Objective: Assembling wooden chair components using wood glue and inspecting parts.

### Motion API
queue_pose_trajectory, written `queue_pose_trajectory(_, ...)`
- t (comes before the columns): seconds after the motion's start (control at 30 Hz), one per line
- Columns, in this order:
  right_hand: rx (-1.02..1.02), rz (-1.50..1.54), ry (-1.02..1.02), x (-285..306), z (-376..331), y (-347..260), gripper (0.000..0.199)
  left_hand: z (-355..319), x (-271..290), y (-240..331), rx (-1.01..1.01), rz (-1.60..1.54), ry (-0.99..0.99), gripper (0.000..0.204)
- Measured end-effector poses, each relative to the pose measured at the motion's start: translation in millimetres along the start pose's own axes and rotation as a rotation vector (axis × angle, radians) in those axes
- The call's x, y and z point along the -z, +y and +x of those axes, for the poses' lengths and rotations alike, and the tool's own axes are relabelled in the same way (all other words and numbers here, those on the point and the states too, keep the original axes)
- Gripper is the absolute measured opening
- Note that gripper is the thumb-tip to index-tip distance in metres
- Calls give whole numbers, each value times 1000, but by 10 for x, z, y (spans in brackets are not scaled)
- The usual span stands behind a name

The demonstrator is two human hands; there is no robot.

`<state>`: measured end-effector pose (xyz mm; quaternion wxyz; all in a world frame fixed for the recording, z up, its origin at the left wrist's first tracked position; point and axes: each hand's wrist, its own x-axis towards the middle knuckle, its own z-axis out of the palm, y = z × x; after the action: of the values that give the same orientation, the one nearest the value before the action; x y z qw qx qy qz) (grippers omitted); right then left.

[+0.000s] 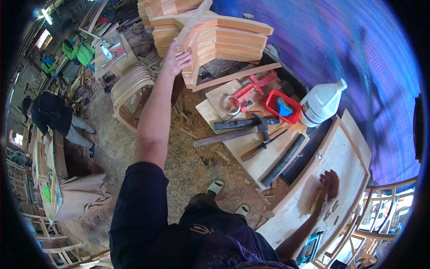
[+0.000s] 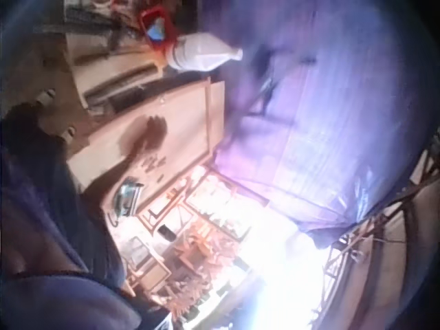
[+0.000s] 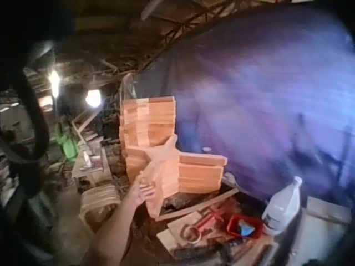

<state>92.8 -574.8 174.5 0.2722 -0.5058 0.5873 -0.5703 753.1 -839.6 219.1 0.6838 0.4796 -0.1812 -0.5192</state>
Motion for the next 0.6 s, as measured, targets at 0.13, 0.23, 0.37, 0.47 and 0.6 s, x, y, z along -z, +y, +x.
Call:
queue_pose_trajectory(0.13,-34,111,-277,-1023,69,-364,31,150,39,39,-47,-31,63,84)
queue_pose_trajectory(0.23,-129,244,-436,-1734,103,-566,30,173,83,124,-102,14,-101,66)
queue_pose_trajectory(0.37,-100,175,-657,-2566,227,-844,30,-67,39,118,-50,-37,-76,55)
queue_pose_trajectory(0.47,-104,400,-731,-3181,321,-1014,33,-353,7,-51,-36,-53,-121,48)
queue_pose_trajectory(0.6,-303,511,-832,-3943,670,-1190,58,-1144,-209,-206,-32,-23,-128,38)
